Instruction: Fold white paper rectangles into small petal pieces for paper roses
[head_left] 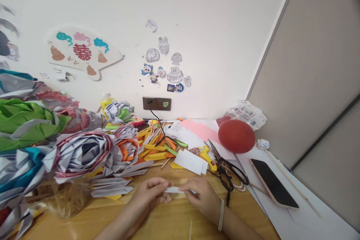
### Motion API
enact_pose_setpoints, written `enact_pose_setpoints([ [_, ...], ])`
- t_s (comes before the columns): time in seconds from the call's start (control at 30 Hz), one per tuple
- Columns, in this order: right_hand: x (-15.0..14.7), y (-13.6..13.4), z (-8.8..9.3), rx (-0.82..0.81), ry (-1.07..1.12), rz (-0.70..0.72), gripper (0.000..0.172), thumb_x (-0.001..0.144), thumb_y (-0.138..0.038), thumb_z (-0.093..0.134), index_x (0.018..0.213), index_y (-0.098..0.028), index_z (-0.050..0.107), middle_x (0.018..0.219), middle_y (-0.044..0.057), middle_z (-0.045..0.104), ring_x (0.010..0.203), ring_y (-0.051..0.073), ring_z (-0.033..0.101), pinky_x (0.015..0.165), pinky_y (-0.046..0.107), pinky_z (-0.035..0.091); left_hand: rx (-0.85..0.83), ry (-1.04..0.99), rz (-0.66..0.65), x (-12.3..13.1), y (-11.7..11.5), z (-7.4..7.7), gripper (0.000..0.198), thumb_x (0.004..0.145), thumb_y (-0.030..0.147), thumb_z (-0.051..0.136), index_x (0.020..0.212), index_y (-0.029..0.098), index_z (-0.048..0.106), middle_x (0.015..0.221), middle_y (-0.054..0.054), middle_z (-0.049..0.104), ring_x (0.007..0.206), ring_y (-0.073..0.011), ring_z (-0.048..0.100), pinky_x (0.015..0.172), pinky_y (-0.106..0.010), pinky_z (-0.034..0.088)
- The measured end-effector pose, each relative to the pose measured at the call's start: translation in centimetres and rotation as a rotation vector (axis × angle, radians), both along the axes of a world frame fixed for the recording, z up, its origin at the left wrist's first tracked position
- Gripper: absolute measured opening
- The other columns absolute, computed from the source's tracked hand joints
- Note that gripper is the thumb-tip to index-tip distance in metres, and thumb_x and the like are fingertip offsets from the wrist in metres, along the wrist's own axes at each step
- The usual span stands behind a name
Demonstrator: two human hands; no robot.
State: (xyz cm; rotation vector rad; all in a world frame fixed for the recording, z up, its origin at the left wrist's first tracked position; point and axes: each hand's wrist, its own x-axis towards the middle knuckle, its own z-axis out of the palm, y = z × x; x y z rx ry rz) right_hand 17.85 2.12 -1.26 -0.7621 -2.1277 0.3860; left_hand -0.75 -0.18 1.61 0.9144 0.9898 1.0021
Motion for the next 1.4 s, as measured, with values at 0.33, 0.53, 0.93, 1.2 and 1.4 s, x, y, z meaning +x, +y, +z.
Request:
enact_pose_setpoints([
  [0.33,0.2,-0.5,0.3,-0.37,0.083,-0.049,0.023,0.077,-0.027,0.052,0.095,-0.016,0.061,0.075,0.004,0.062,0.068,0.016,0.056,0.059,0.025,0.045,0.152,0.292,0.04,-0.2,0.8,-1.1,0.041,0.052,0.043,0.072,0.077,0.014,0.056,0.054,0.0,0.067,0.05,-0.0129,0.058,0.056,-0.024,0.044],
  [0.53,0.1,-0.1,0.3,-0.527,0.102,0.007,0.02,0.074,-0.022,0.052,0.089,-0.015,0.063,0.057,-0.001,0.056,0.053,0.012,0.051,0.053,0.023,0.041,0.141,0.38,-0.01,-0.1,0.6,-0.8,0.037,0.053,0.043,0.069,0.072,0.014,0.055,0.051,-0.002,0.067,0.048,-0.0146,0.059,0.054,-0.026,0.045],
  [0.93,0.6,0.2,-0.1,-0.751,0.211,0.0,0.016,0.071,-0.03,0.057,0.067,-0.015,0.058,0.049,-0.004,0.053,0.043,0.009,0.049,0.045,0.019,0.038,0.298,0.585,-0.097,-0.6,0.4,-0.8,0.022,0.066,0.036,0.057,0.066,0.014,0.058,0.053,0.001,0.061,0.05,-0.0124,0.053,0.051,-0.022,0.039],
  [1.2,0.4,-0.4,0.6,-0.726,0.122,0.135,0.015,0.077,-0.024,0.051,0.081,-0.014,0.062,0.057,-0.002,0.058,0.05,0.01,0.052,0.049,0.019,0.04,0.687,1.075,-0.181,-0.5,-0.8,-0.6,0.03,0.082,0.028,0.039,0.061,0.016,0.056,0.063,-0.002,0.059,0.06,-0.0137,0.051,0.057,-0.021,0.034],
  [1.4,0.3,-0.3,0.8,-0.531,-0.006,0.075,0.024,0.08,-0.024,0.05,0.061,-0.016,0.063,0.047,-0.003,0.055,0.047,0.01,0.048,0.051,0.02,0.038,0.65,1.122,-0.187,-0.3,-1.1,-0.6,0.024,0.082,0.026,0.039,0.067,0.018,0.056,0.067,-0.003,0.061,0.063,-0.0153,0.054,0.058,-0.022,0.037],
])
